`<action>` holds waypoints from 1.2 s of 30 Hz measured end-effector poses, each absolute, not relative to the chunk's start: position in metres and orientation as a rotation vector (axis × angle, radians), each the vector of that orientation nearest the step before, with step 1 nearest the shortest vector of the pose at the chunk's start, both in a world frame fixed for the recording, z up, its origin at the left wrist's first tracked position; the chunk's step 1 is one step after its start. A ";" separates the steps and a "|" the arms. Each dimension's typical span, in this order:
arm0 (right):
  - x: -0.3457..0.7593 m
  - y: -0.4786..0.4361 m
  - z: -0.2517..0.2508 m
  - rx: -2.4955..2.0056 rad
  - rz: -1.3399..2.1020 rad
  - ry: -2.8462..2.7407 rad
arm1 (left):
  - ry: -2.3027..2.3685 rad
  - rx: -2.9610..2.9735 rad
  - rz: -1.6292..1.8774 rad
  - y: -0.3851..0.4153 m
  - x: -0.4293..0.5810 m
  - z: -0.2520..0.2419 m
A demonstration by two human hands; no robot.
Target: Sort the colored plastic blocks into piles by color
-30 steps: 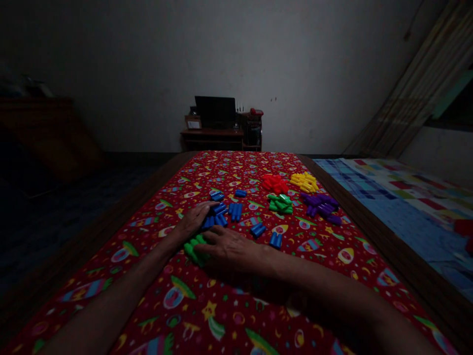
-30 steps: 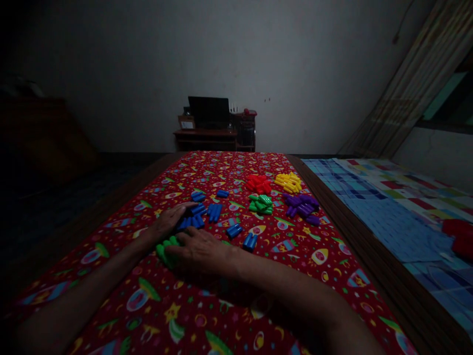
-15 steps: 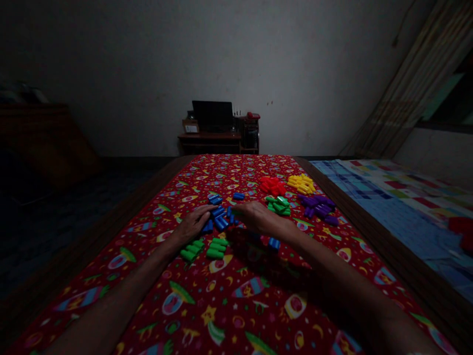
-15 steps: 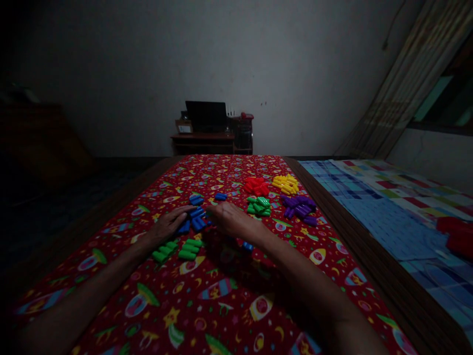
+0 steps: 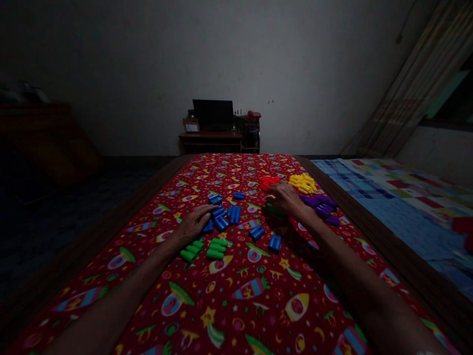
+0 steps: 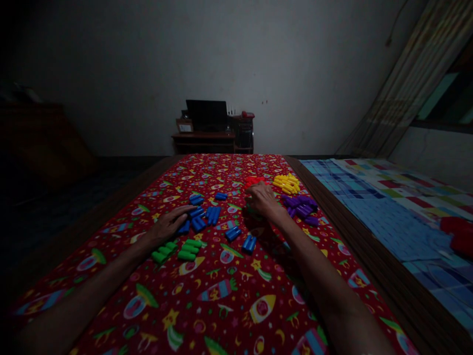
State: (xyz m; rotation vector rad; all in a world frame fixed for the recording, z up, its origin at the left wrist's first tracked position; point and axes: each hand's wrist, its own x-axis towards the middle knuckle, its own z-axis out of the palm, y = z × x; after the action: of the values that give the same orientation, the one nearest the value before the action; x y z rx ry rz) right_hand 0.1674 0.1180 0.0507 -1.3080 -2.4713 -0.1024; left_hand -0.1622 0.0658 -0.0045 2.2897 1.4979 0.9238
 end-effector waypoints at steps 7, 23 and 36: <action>0.091 0.050 0.058 -0.654 0.298 -2.753 | 1.503 2.294 0.909 0.067 -0.164 -0.006; 0.132 0.082 0.073 -0.884 0.112 -2.696 | 1.511 2.307 0.900 0.066 -0.163 -0.004; 0.150 0.076 0.061 -1.374 -0.170 -2.733 | 1.492 2.318 0.881 0.064 -0.164 -0.004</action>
State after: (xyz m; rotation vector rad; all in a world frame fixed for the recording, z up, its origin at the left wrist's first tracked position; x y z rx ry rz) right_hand 0.1500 0.0765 0.0607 -1.3745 -2.7331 -0.1701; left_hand -0.1635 0.0642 -0.0036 2.3175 1.4922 0.8808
